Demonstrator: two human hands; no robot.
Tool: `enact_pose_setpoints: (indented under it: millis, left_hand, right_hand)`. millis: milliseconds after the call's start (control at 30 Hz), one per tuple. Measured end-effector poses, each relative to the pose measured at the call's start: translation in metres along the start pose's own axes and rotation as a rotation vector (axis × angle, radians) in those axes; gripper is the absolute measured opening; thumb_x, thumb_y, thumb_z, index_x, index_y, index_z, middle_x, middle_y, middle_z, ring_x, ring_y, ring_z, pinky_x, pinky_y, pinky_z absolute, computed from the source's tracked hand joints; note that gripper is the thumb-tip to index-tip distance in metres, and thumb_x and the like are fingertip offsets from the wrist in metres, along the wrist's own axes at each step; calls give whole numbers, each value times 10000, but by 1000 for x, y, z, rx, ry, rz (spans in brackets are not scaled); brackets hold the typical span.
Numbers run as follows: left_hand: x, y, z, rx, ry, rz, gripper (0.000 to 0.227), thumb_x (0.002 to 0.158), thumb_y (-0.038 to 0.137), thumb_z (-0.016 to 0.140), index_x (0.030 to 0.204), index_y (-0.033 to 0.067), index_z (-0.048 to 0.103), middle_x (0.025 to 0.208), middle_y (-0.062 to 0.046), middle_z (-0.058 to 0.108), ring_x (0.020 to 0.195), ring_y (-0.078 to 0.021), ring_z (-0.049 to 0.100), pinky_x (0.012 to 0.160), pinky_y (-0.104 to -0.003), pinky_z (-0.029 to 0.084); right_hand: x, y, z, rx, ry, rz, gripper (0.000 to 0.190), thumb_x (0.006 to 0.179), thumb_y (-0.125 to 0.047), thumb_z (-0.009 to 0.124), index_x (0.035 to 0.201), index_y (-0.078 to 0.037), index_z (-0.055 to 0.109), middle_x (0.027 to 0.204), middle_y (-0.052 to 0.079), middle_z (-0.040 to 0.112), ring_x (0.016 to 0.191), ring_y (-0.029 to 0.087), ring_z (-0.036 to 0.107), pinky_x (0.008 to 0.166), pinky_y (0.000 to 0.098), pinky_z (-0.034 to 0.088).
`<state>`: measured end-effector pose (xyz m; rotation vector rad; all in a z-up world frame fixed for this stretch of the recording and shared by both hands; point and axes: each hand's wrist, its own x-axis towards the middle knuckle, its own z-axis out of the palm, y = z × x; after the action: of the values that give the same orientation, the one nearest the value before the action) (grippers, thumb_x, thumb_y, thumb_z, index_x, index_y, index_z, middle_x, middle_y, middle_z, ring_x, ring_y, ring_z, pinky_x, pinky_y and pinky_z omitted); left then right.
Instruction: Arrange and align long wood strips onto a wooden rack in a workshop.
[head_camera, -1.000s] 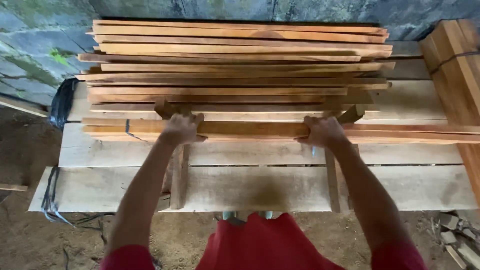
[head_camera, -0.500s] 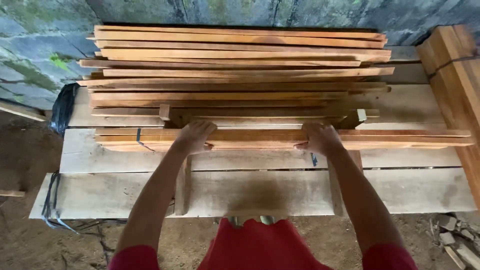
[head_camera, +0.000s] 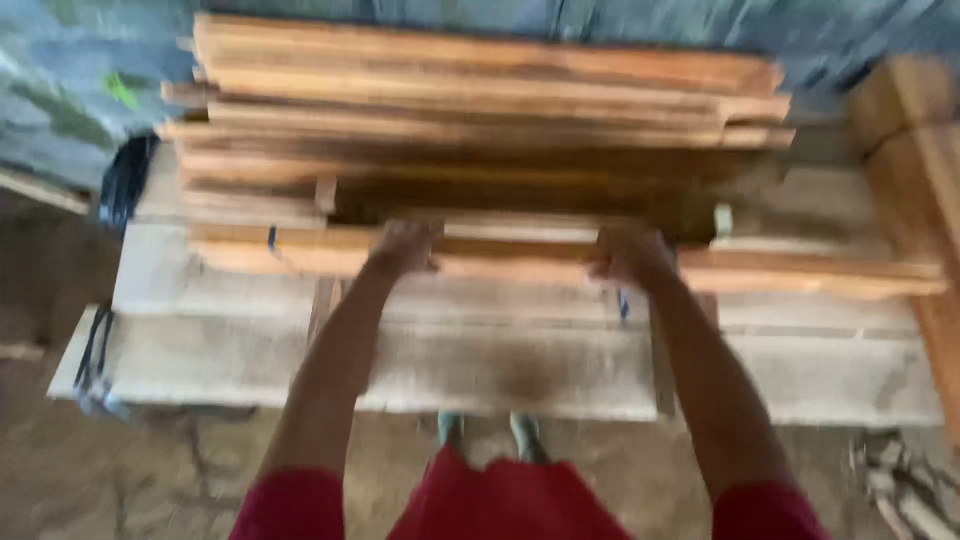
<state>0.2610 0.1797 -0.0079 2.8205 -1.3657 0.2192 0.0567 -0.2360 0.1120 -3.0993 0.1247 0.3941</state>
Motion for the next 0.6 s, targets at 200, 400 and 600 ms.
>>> enact_pose_setpoints:
  millis: [200,400,600]
  left_hand:
    - [-18,9,-50,-15,-181,-20,753,681,584,852,1303,298,539,1023,-15,730,984,-335,741,812,-510,590]
    - [-65,29,-35,-37,-331,31,727,708,634,796,1264,281,490,1070,0,722,1031,-310,743,841,-535,584]
    - [-77,30,-28,-50,-307,70,795,715,616,809,1332,250,467,1146,-13,705,1101,-268,718,952,-524,535]
  right_hand:
    - [-27,-16,-11,-115,-43,41,557,769,-707,709,1153,-311,632,1078,-53,788,1055,209,767,926,420,572]
    - [-80,-35,-3,-41,-211,-12,545,833,-685,672,1108,-216,633,1068,46,797,1053,295,766,933,497,563]
    - [-89,-36,-8,-15,-123,-81,590,793,-630,726,1140,-162,632,1060,137,781,1025,359,760,918,516,571]
